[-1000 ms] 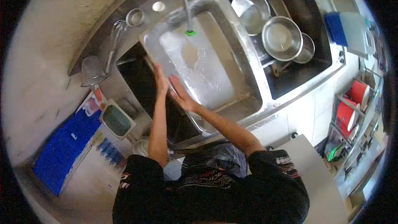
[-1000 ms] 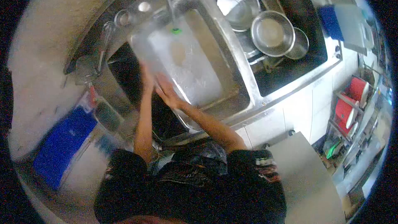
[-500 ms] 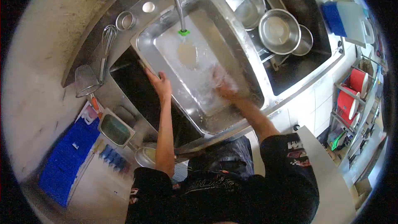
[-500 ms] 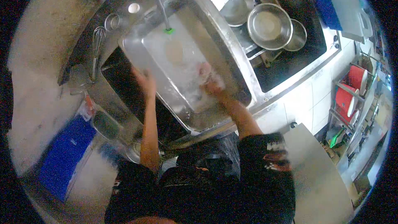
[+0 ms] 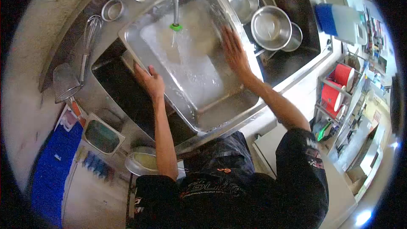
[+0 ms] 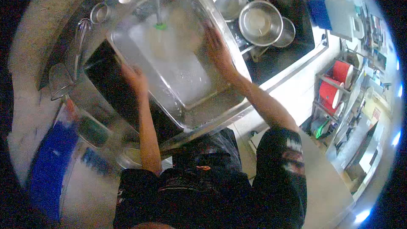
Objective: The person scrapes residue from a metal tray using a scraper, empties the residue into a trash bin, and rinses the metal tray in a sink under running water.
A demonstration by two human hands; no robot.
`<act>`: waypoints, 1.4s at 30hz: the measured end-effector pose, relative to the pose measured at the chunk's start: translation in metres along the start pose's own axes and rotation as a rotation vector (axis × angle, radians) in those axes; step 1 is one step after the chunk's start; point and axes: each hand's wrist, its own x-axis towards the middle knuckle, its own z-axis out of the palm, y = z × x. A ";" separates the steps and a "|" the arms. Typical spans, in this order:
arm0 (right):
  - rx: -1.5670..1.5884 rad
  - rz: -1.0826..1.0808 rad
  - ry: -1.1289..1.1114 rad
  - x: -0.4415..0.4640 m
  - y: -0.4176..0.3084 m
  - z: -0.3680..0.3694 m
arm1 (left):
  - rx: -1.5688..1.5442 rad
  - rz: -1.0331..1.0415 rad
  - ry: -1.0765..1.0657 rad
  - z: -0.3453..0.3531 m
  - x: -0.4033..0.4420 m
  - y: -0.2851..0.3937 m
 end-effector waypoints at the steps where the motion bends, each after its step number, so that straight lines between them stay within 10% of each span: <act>1: 0.076 -0.056 -0.034 -0.034 -0.002 0.012 | 0.050 0.019 0.013 -0.001 0.003 0.002; 10: 0.624 -0.011 0.469 0.099 0.053 -0.002 | -0.056 -0.010 -0.027 0.003 0.004 -0.007; 12: 0.966 0.066 0.293 0.030 0.038 0.016 | -0.083 -0.026 -0.010 0.001 0.006 0.004; 16: 0.599 -0.208 -0.002 -0.115 -0.019 0.038 | -0.099 -0.142 -0.035 0.006 0.001 -0.004; 20: 0.735 -0.241 -0.120 -0.061 -0.061 0.009 | -0.117 -0.136 -0.026 0.000 0.000 0.007; 23: 0.943 0.053 0.158 0.068 -0.091 0.023 | -0.103 -0.093 -0.052 -0.003 0.009 0.011; 28: 1.061 -0.064 0.233 0.113 -0.187 -0.005 | -0.060 -0.162 -0.072 0.011 0.008 0.004; 34: 1.262 -0.360 0.156 -0.065 -0.204 -0.005 | -0.292 -0.189 -0.047 0.001 0.000 0.009; 40: 2.354 0.290 -0.017 -0.026 -0.222 -0.079 | -0.350 -0.176 -0.029 0.005 0.001 -0.010; 42: 2.193 0.184 -0.069 -0.079 -0.219 -0.093 | -0.382 -0.211 -0.033 0.008 0.001 -0.011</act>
